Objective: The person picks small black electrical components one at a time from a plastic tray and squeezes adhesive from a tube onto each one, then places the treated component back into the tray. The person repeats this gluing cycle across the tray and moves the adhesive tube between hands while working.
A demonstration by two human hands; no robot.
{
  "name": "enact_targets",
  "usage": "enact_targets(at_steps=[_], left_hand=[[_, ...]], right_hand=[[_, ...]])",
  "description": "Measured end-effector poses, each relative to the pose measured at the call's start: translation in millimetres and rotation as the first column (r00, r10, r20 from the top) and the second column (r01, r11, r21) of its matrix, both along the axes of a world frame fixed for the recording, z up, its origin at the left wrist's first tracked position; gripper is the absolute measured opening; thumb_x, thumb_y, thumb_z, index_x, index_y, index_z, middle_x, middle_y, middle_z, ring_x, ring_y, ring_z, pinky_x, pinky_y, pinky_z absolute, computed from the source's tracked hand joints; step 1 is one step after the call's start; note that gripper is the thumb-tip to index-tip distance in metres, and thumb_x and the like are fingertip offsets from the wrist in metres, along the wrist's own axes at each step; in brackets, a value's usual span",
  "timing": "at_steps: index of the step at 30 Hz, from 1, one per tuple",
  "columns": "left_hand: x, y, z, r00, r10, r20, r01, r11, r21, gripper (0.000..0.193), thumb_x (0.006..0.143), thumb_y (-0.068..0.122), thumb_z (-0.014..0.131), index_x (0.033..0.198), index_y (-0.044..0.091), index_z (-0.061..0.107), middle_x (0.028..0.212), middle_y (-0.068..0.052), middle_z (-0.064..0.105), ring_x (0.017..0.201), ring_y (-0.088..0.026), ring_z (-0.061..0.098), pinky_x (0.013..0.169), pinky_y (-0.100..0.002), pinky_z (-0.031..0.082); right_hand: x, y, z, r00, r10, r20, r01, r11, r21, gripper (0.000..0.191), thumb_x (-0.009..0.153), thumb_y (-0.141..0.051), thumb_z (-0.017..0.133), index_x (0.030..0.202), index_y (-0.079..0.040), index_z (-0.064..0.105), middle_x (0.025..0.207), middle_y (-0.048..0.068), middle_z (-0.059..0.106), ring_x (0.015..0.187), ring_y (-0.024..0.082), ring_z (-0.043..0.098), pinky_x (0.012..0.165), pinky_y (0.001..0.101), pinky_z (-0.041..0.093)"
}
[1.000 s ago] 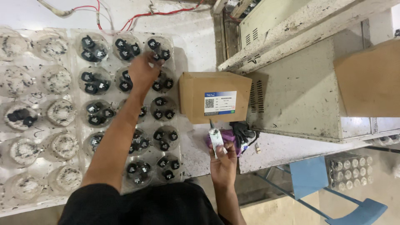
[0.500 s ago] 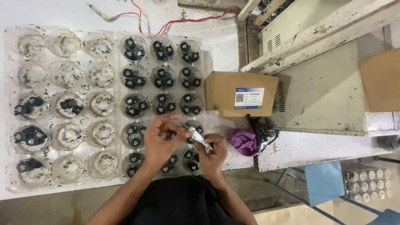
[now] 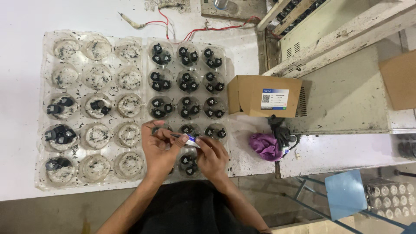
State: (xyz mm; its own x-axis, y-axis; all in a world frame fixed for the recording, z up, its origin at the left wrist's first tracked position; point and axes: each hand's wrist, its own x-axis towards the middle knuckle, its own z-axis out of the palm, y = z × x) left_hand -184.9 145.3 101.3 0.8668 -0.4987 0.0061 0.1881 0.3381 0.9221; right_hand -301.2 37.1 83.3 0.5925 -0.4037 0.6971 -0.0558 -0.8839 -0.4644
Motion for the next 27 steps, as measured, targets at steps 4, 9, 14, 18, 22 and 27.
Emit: enact_targets(at_steps=[4,9,14,18,22,27], left_hand=[[6.3,14.9,-4.6,0.997,0.076,-0.006,-0.076,0.997,-0.033,0.060,0.087,-0.016,0.075,0.127,0.009,0.038,0.086,0.000,0.055,0.082,-0.008,0.055,0.076,-0.020,0.048],[17.0,31.2,-4.5,0.996,0.081,-0.043,-0.085,0.990,-0.113,0.056,0.089,-0.019,0.069,0.121,0.011,0.034,0.088,-0.003,0.059,0.087,-0.010,0.063,0.076,-0.021,0.051],[27.5,39.3,-2.1,0.998,0.042,-0.038,-0.047,0.992,-0.121,0.055,0.086,-0.020,0.068,0.116,0.011,0.033,0.092,-0.003,0.055,0.087,-0.012,0.066,0.079,-0.023,0.056],[43.3,46.2,-1.2,0.998,-0.059,-0.015,0.059,0.998,-0.038,0.057,0.084,-0.020,0.069,0.114,0.011,0.032,0.089,-0.001,0.049,0.084,-0.011,0.065,0.074,-0.023,0.055],[59.8,54.1,-0.4,0.973,-0.231,-0.012,0.232,0.972,0.026,0.057,0.082,-0.020,0.068,0.114,0.010,0.031,0.080,-0.001,0.048,0.080,-0.010,0.064,0.075,-0.024,0.057],[71.8,57.0,-1.9,0.927,-0.376,-0.017,0.376,0.927,0.003,0.059,0.079,-0.017,0.072,0.113,0.011,0.032,0.080,0.000,0.053,0.076,-0.010,0.064,0.069,-0.024,0.055]], right_hand=[[19.7,18.0,12.8,0.999,0.005,-0.043,-0.008,0.998,-0.069,0.044,0.083,0.007,0.072,0.124,-0.009,0.068,0.111,0.009,0.073,0.098,0.028,0.073,0.083,0.0386,0.059],[36.9,34.9,24.3,0.992,0.095,-0.079,-0.095,0.995,0.007,0.048,0.082,0.002,0.076,0.128,-0.005,0.063,0.111,0.012,0.072,0.096,0.031,0.070,0.083,0.0405,0.058],[37.0,44.1,18.9,0.982,0.125,-0.139,-0.111,0.988,0.105,0.050,0.081,-0.001,0.078,0.129,-0.005,0.066,0.103,0.012,0.073,0.086,0.029,0.070,0.075,0.0395,0.055],[28.1,44.3,0.6,0.925,0.361,-0.121,-0.200,0.730,0.653,0.038,0.096,-0.004,0.069,0.134,-0.003,0.066,0.100,0.011,0.076,0.083,0.016,0.075,0.069,0.0313,0.058],[20.9,33.9,-21.0,0.823,0.566,0.040,-0.148,0.146,0.978,0.040,0.104,-0.026,0.065,0.135,0.000,0.064,0.097,0.009,0.074,0.084,0.012,0.069,0.073,0.0286,0.058],[13.9,18.8,-31.6,0.690,0.685,0.232,-0.125,-0.203,0.971,0.048,0.108,-0.041,0.064,0.121,0.006,0.065,0.092,0.010,0.071,0.074,0.019,0.069,0.066,0.0314,0.056]])
